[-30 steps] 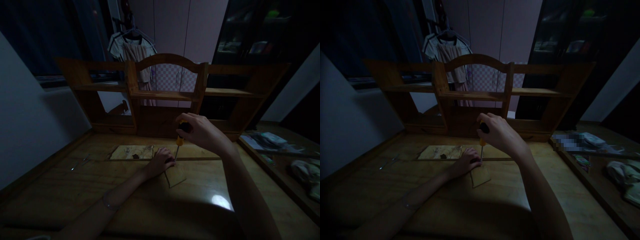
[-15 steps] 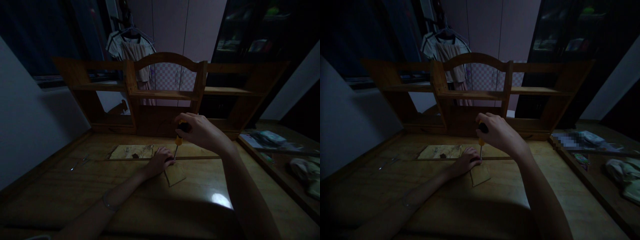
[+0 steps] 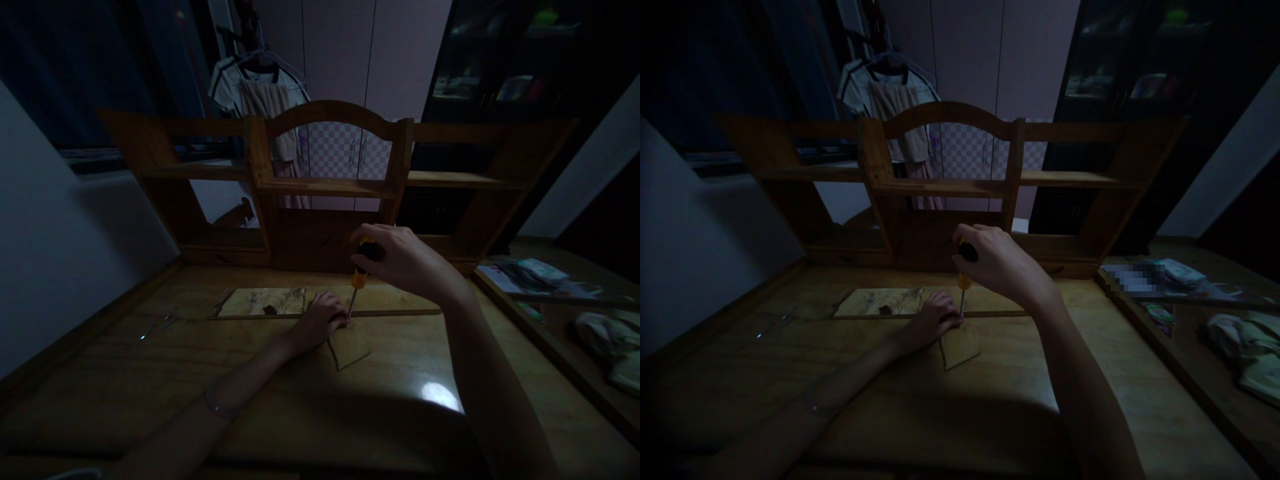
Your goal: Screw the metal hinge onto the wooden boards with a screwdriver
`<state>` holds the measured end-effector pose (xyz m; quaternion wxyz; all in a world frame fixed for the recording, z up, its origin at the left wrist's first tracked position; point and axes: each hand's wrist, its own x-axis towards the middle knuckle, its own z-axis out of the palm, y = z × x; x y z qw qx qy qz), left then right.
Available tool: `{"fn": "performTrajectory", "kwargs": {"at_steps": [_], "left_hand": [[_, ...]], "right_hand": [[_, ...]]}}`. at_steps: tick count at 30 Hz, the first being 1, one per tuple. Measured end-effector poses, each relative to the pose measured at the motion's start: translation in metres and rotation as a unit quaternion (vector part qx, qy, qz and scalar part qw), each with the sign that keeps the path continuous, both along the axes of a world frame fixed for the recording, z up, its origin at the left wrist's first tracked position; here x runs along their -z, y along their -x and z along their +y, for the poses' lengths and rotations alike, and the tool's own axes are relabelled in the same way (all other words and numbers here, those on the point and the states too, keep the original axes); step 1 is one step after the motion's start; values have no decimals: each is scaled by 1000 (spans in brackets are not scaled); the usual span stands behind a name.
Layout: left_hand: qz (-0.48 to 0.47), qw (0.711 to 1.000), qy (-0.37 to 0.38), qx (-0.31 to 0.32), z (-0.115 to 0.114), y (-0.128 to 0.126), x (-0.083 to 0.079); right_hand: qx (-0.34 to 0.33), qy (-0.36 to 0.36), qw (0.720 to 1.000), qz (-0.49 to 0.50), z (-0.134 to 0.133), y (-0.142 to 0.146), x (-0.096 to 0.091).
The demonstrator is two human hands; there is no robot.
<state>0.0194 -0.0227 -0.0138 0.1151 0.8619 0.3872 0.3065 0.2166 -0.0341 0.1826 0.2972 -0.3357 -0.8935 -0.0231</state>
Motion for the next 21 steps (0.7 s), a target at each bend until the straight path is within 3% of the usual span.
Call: {"fn": "performTrajectory", "kwargs": {"at_steps": [21], "left_hand": [[16, 1000, -11, -3, 1, 1, 1]], "right_hand": [[19, -5, 1000, 23, 12, 4, 7]]}}
